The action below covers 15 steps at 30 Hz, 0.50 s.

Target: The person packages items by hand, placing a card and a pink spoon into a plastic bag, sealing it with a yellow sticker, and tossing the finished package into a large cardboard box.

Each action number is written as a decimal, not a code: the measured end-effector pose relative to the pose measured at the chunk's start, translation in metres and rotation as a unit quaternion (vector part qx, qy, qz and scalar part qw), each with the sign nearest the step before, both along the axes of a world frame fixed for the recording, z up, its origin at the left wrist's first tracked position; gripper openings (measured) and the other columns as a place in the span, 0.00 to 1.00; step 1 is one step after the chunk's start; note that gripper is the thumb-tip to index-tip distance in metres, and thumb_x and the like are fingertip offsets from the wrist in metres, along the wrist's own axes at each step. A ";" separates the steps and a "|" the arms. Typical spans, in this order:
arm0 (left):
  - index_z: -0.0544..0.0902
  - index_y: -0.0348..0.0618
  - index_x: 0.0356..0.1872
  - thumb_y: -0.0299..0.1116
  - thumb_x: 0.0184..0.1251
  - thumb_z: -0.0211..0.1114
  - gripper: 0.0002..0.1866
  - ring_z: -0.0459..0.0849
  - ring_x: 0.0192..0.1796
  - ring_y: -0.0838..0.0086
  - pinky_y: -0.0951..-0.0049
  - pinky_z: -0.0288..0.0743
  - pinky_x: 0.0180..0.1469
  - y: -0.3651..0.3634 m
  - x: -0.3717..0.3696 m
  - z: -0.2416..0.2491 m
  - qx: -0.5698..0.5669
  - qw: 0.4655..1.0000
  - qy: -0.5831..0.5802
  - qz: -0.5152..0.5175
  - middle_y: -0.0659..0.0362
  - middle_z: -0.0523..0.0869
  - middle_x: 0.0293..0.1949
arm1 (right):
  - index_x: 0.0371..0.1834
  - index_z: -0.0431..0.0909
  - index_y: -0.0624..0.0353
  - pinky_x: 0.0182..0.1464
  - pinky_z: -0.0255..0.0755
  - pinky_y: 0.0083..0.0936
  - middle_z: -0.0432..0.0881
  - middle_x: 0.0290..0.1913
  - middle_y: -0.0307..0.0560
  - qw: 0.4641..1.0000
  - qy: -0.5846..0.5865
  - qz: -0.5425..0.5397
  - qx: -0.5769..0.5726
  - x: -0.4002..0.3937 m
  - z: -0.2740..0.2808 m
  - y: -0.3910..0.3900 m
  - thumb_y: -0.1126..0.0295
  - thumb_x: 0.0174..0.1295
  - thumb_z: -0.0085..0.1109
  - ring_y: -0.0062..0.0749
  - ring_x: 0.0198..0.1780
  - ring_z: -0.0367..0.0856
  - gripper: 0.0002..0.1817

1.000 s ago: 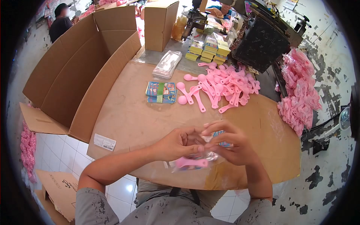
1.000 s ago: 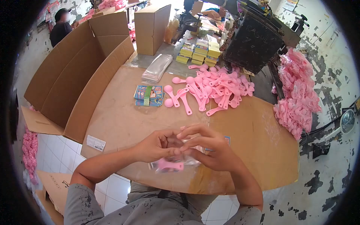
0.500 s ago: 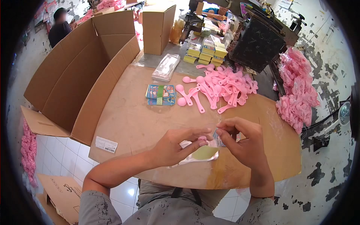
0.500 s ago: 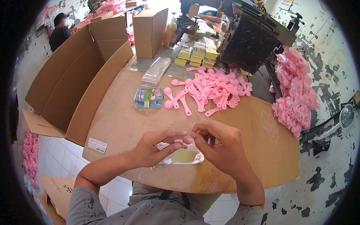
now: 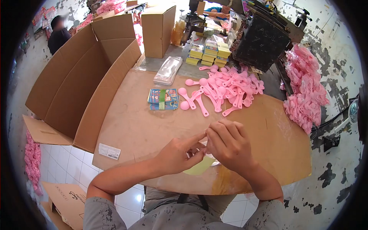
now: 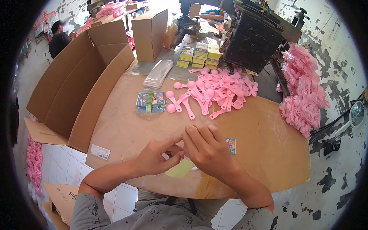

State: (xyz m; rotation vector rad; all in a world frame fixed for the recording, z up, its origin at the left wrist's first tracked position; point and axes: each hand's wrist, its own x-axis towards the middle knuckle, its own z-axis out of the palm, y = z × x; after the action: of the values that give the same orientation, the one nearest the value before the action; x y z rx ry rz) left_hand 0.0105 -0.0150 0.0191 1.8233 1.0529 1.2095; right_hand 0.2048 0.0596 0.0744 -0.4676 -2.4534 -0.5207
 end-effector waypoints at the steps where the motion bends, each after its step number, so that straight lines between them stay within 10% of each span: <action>1: 0.74 0.37 0.74 0.23 0.71 0.67 0.30 0.92 0.30 0.72 0.69 0.87 0.34 0.000 0.001 -0.001 0.002 1.000 0.014 0.002 0.52 0.95 0.38 | 0.41 0.82 0.61 0.53 0.72 0.36 0.81 0.44 0.45 1.000 -0.011 -0.013 0.010 0.000 -0.003 0.000 0.69 0.56 0.65 0.38 0.45 0.81 0.11; 5: 0.74 0.38 0.74 0.23 0.71 0.66 0.29 0.92 0.30 0.72 0.69 0.86 0.35 0.002 0.001 -0.004 0.004 0.999 0.042 -0.025 0.52 0.94 0.38 | 0.40 0.78 0.61 0.48 0.73 0.32 0.78 0.40 0.45 0.971 0.095 -0.073 -0.209 0.017 0.003 0.011 0.72 0.61 0.64 0.32 0.42 0.79 0.07; 9: 0.75 0.36 0.72 0.22 0.77 0.62 0.24 0.93 0.46 0.73 0.71 0.85 0.50 0.006 -0.008 0.003 -0.133 0.985 -0.091 -0.062 0.50 0.94 0.47 | 0.40 0.76 0.61 0.39 0.73 0.24 0.78 0.36 0.42 0.721 0.227 0.011 -0.655 0.112 0.026 0.029 0.70 0.73 0.62 0.21 0.37 0.79 0.07; 11: 0.76 0.35 0.71 0.21 0.79 0.60 0.22 0.91 0.53 0.73 0.72 0.84 0.56 0.007 -0.009 0.005 -0.193 0.966 -0.156 -0.074 0.48 0.94 0.50 | 0.38 0.74 0.60 0.33 0.71 0.22 0.73 0.24 0.39 0.645 0.340 0.146 -0.669 0.194 0.014 0.047 0.72 0.73 0.58 0.24 0.25 0.74 0.06; 15: 0.75 0.35 0.71 0.22 0.81 0.58 0.20 0.90 0.57 0.73 0.72 0.83 0.59 0.006 -0.008 0.002 -0.212 0.958 -0.175 -0.082 0.48 0.93 0.52 | 0.56 0.76 0.64 0.49 0.79 0.30 0.81 0.42 0.47 0.836 0.236 -0.283 -0.407 0.289 -0.018 0.084 0.81 0.71 0.55 0.33 0.41 0.83 0.12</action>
State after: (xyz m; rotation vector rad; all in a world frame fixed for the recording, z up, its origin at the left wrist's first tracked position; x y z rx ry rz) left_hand 0.0021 -0.0087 0.0215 1.2814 0.8590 1.0597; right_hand 0.4936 0.1439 0.0562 -1.4911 -1.9072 0.4434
